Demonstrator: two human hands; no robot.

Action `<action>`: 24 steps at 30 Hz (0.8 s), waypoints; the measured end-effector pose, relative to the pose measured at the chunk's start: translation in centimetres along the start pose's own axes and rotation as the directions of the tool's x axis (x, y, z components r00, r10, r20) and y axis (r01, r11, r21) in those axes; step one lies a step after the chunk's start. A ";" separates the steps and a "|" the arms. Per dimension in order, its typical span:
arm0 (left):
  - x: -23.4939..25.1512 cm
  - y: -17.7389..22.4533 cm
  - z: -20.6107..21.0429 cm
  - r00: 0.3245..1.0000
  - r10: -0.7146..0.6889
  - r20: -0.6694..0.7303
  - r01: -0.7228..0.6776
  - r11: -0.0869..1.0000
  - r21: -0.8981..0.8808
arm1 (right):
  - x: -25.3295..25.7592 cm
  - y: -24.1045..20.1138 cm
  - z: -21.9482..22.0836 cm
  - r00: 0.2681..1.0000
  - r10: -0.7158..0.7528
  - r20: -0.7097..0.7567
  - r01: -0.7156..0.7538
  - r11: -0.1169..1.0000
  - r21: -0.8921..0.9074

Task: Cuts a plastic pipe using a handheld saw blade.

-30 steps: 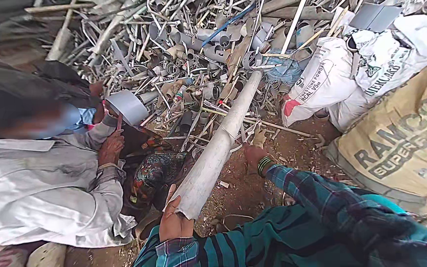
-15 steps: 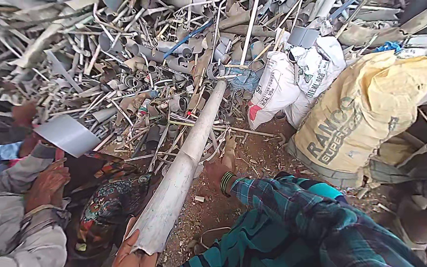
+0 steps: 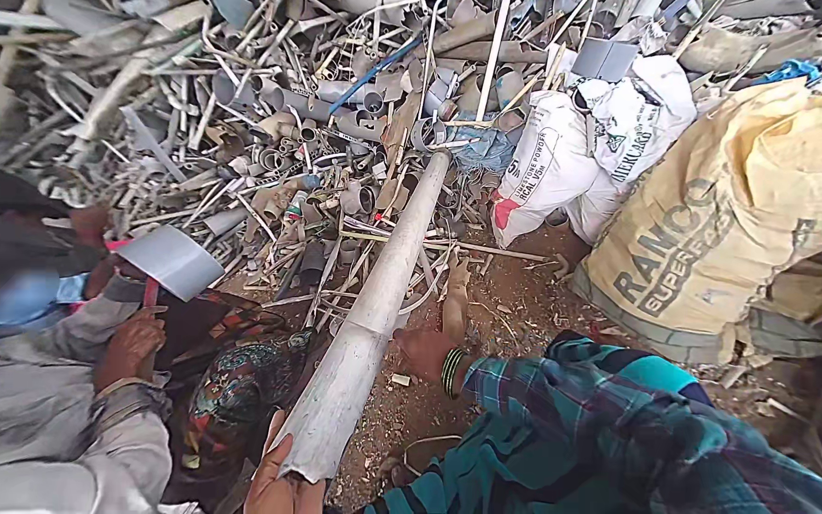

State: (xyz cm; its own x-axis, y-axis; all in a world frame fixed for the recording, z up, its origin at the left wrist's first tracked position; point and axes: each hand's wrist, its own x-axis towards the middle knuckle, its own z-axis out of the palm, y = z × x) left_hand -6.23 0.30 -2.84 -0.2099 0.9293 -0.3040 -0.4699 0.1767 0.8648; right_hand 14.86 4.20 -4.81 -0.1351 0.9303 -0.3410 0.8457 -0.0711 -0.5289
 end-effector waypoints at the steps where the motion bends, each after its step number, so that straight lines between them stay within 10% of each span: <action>1: -0.1 0.1 0.2 1.000 0.012 -0.011 -0.012 1.000 0.011 | -1.2 -1.4 1.3 0.994 -0.109 0.026 0.110 0.994 -0.029; 4: 0.1 0.0 0.5 0.995 0.096 -0.014 -0.096 0.995 0.002 | -2.9 -3.4 2.4 0.975 -0.223 0.017 0.223 0.967 -0.120; 10: -0.6 -1.0 0.5 0.962 0.255 0.101 -0.257 0.966 0.009 | 2.9 2.5 -4.0 0.934 0.336 -0.124 -0.339 0.941 -0.003; 17: -0.2 -0.8 0.8 0.962 0.257 0.088 -0.260 0.966 0.018 | -2.6 -4.1 0.6 0.994 -0.108 -0.027 0.104 0.985 -0.141; 24: -0.7 -0.9 0.5 0.967 0.213 0.137 -0.215 0.977 0.002 | 2.5 1.8 -4.9 0.945 0.307 -0.113 -0.314 0.949 -0.044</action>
State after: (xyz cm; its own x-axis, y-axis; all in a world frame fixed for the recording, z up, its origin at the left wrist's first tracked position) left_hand -5.27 -0.37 -3.23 -0.1860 0.9810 -0.0554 -0.4120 -0.0266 0.9108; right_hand 18.59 8.16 -2.81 0.1903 0.8978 -0.3972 0.8674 -0.3432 -0.3603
